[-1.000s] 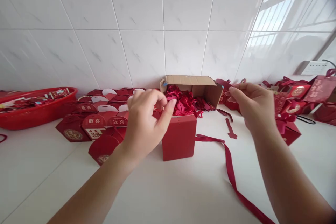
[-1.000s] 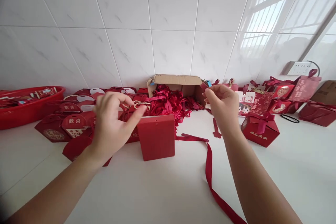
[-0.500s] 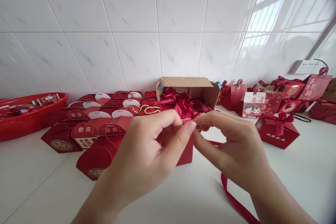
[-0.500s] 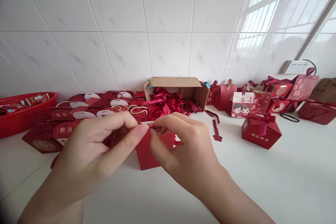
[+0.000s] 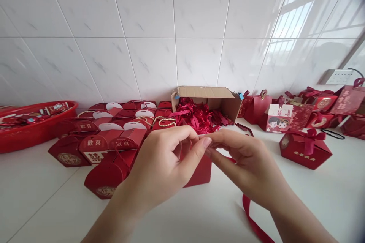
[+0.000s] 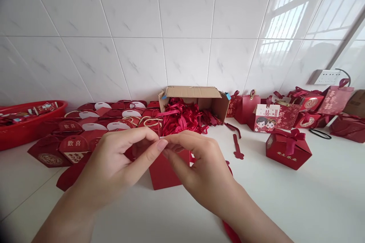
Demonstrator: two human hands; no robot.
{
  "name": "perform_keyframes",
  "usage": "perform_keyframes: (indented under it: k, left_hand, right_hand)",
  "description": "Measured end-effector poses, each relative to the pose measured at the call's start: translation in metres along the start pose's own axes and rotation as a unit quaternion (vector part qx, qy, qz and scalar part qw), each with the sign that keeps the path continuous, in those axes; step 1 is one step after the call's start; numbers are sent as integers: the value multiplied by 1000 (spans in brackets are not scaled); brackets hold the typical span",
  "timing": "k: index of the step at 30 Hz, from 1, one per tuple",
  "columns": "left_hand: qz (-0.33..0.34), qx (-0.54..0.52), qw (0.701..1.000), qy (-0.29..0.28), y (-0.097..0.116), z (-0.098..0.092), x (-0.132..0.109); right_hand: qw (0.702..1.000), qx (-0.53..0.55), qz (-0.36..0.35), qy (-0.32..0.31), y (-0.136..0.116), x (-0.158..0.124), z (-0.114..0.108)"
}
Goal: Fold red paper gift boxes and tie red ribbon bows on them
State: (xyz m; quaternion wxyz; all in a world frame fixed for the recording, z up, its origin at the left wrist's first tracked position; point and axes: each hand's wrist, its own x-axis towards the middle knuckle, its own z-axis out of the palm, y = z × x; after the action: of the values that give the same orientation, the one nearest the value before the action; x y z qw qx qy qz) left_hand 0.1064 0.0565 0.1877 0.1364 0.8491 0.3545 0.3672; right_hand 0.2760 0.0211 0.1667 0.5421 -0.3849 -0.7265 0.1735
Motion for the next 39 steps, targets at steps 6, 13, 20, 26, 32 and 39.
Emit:
perform_keyframes:
  k: [6,13,20,26,32,39]
  left_hand:
    - [19,-17,999,37,1,2,0]
    - [-5,-47,999,20,3,2,-2]
    - [-7,-73,997,16,6,7,-3]
    - [-21,-96,994,47,6,16,-2]
    - [-10,-123,990,63,8,20,-2]
    - [-2,-84,995,45,1,17,2]
  right_hand:
    - [991,-77,-73,86,5,1,3]
    - [981,-116,-113,107,4,2,5]
    - [979,-126,-93,128,9,-1,6]
    - [976,-134,-95,144,13,3,5]
    - [950,-199,-161,177,13,4,6]
    - [942,-210,-189,181,19,6,10]
